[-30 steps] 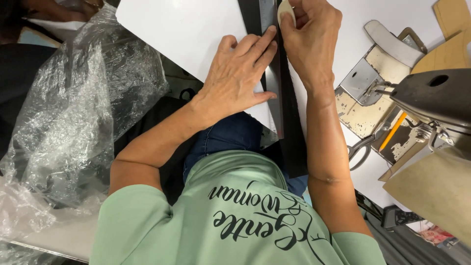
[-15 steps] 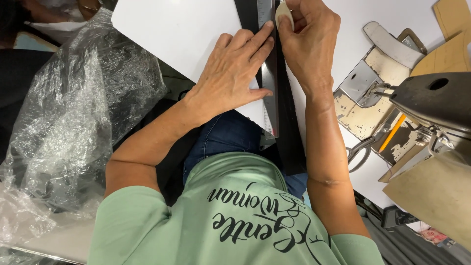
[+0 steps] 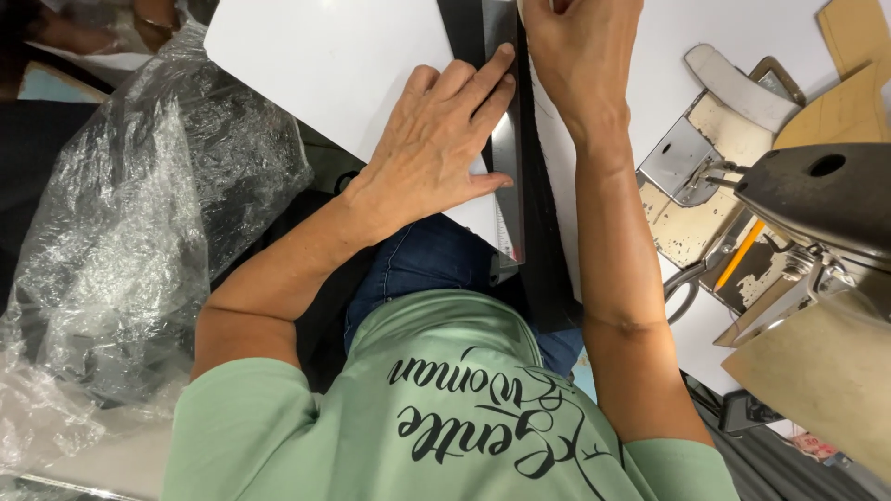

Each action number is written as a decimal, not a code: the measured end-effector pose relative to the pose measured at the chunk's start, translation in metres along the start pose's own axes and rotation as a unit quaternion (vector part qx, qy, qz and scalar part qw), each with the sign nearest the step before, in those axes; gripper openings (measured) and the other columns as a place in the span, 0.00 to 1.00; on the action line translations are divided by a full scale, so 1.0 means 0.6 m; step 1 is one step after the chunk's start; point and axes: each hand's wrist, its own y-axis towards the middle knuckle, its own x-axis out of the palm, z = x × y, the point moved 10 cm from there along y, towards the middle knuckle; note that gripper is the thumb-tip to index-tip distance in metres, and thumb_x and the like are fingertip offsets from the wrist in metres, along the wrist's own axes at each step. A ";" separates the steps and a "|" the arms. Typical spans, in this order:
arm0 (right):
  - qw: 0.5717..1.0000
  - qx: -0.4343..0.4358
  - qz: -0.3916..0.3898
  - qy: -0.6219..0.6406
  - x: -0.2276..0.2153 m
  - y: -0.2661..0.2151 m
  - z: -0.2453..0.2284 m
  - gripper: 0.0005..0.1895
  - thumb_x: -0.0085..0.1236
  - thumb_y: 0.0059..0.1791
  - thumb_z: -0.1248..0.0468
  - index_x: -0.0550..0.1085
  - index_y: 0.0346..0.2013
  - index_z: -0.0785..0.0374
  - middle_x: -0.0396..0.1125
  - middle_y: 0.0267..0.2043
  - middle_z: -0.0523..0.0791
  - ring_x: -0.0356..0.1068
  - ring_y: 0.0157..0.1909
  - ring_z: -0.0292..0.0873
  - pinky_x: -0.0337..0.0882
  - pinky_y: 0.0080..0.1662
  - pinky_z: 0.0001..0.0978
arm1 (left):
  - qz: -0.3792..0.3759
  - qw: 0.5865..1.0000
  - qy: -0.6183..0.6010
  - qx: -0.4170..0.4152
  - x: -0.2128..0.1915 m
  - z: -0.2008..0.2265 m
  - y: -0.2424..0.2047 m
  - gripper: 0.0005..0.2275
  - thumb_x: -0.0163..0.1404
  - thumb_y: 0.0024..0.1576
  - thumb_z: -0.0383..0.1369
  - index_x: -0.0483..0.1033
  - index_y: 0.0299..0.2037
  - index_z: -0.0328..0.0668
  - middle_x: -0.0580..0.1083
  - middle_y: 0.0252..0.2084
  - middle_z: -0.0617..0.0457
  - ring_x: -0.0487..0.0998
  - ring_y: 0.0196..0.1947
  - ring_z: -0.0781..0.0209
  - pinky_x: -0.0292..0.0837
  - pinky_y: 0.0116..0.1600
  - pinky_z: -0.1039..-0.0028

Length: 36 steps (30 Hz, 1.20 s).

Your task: Preparing a fabric strap by marking it with chalk, applying adhesive tape, and cutting it with scissors at a sewing workstation.

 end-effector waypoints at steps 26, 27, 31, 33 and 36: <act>0.990 -0.008 -0.051 -0.129 -0.006 -0.284 -0.039 0.24 0.68 0.55 0.43 0.69 0.52 0.53 0.74 0.34 0.37 0.74 0.27 0.45 0.70 0.33 0.43 | 0.059 0.985 -0.136 -0.082 -0.019 -0.036 -0.041 0.31 0.64 0.61 0.29 0.59 0.71 0.37 0.63 0.69 0.41 0.81 0.56 0.47 0.69 0.54 0.59; 0.987 0.018 -0.055 -0.148 0.005 -0.287 -0.025 0.25 0.66 0.55 0.41 0.69 0.54 0.51 0.71 0.30 0.37 0.71 0.25 0.48 0.67 0.31 0.44 | 0.086 0.980 -0.157 -0.089 -0.032 -0.043 -0.044 0.31 0.59 0.59 0.20 0.58 0.71 0.39 0.67 0.64 0.43 0.82 0.60 0.48 0.69 0.54 0.60; 0.992 0.002 -0.043 -0.120 -0.006 -0.279 -0.032 0.25 0.68 0.54 0.45 0.70 0.56 0.54 0.76 0.32 0.40 0.76 0.28 0.48 0.71 0.32 0.43 | 0.088 0.976 -0.172 -0.099 -0.023 -0.051 -0.054 0.32 0.65 0.58 0.21 0.59 0.69 0.38 0.63 0.66 0.44 0.83 0.63 0.48 0.71 0.57 0.58; 0.990 0.099 -0.076 -0.071 -0.017 -0.269 -0.007 0.26 0.74 0.48 0.42 0.73 0.50 0.51 0.79 0.37 0.40 0.77 0.35 0.44 0.69 0.42 0.40 | 0.087 0.980 -0.145 -0.103 -0.017 -0.054 -0.053 0.33 0.69 0.62 0.28 0.58 0.71 0.40 0.68 0.64 0.43 0.84 0.62 0.50 0.68 0.56 0.60; 0.986 0.124 -0.089 -0.061 -0.039 -0.261 0.003 0.24 0.80 0.46 0.45 0.77 0.46 0.50 0.71 0.36 0.38 0.72 0.36 0.38 0.68 0.42 0.37 | 0.078 0.978 -0.159 -0.106 -0.025 -0.049 -0.049 0.35 0.73 0.60 0.32 0.60 0.70 0.42 0.67 0.65 0.46 0.85 0.58 0.51 0.68 0.56 0.61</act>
